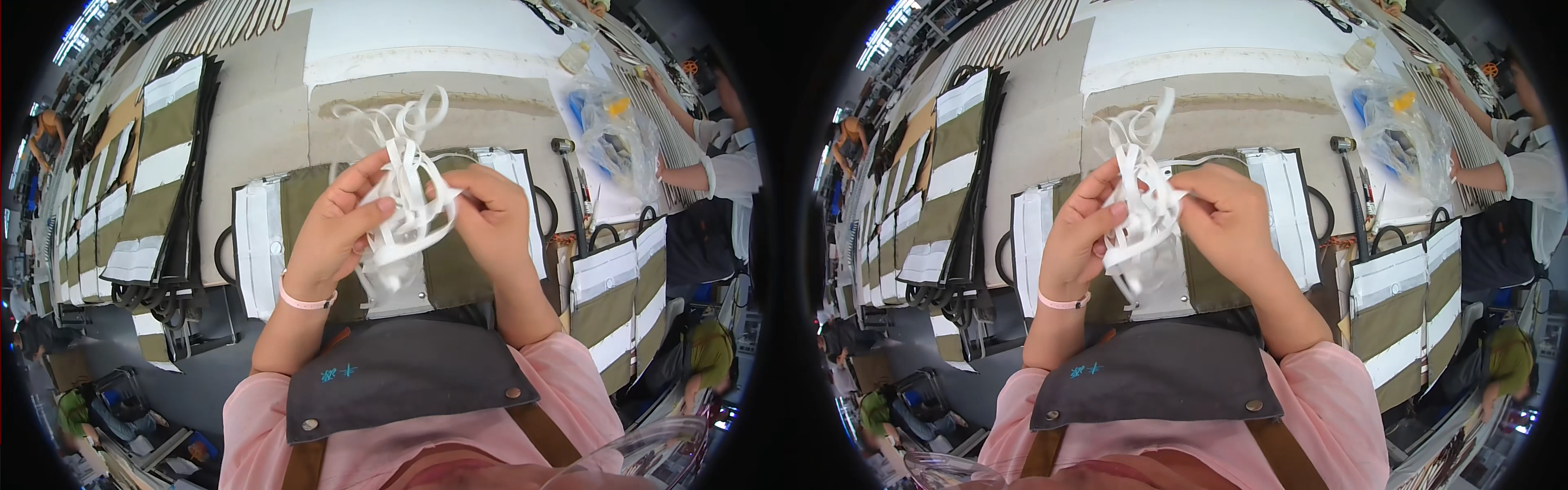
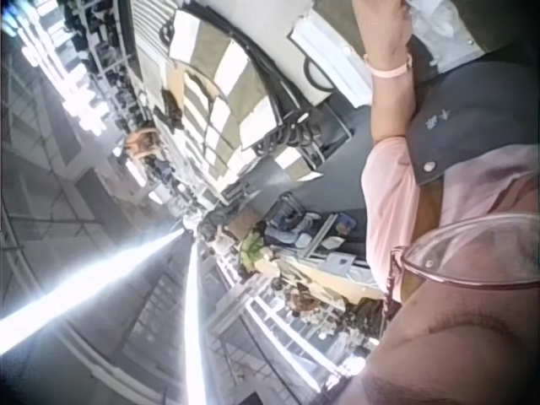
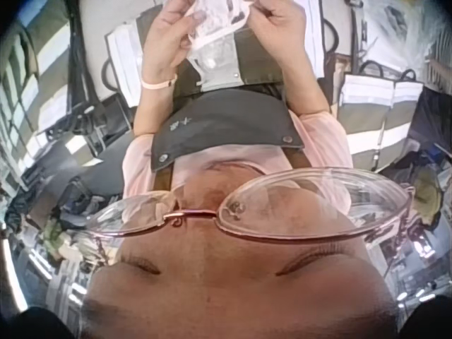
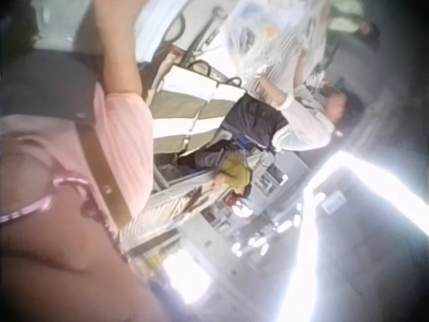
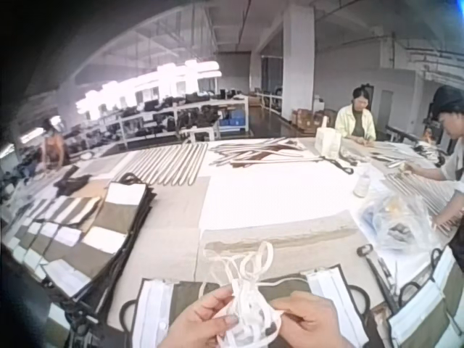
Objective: The person assembles a green and white striped bag by hand. They thread white elastic straps through the fabric, fold the edges, and secure them with metal rivets using a hammer. The person repeats this process for multiple straps on the bag.
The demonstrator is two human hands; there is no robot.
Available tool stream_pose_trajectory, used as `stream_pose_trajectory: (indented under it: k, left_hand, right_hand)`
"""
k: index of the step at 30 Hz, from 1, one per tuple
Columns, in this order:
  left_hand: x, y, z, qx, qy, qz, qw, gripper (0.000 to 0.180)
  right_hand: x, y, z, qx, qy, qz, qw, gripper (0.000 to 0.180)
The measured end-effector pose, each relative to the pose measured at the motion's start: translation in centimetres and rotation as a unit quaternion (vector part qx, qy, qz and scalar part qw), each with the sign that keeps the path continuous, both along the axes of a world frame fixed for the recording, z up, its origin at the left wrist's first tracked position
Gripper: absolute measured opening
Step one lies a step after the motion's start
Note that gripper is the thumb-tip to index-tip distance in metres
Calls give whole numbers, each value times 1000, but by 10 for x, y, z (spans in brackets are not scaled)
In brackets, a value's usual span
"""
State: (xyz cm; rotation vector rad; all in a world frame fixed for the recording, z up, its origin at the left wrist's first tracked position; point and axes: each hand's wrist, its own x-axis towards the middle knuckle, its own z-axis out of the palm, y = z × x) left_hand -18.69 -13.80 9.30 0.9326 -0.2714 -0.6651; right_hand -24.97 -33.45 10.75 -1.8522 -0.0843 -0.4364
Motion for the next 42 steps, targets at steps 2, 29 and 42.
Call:
stream_pose_trajectory:
  k: [2, 29, 42]
  left_hand:
    - [-1, -5, 9, 78, -18, 96, 992, 69]
    - [10, 3, 28, 109, -209, 210, 949, 108]
    - [2, 20, 8, 218, -344, 281, 869, 106]
  right_hand:
    - [2, -5, -10, 52, 5, -62, 997, 16]
    - [12, -1, -17, 52, 7, -31, 998, 14]
    - [4, -58, -11, 433, 101, 243, 862, 27]
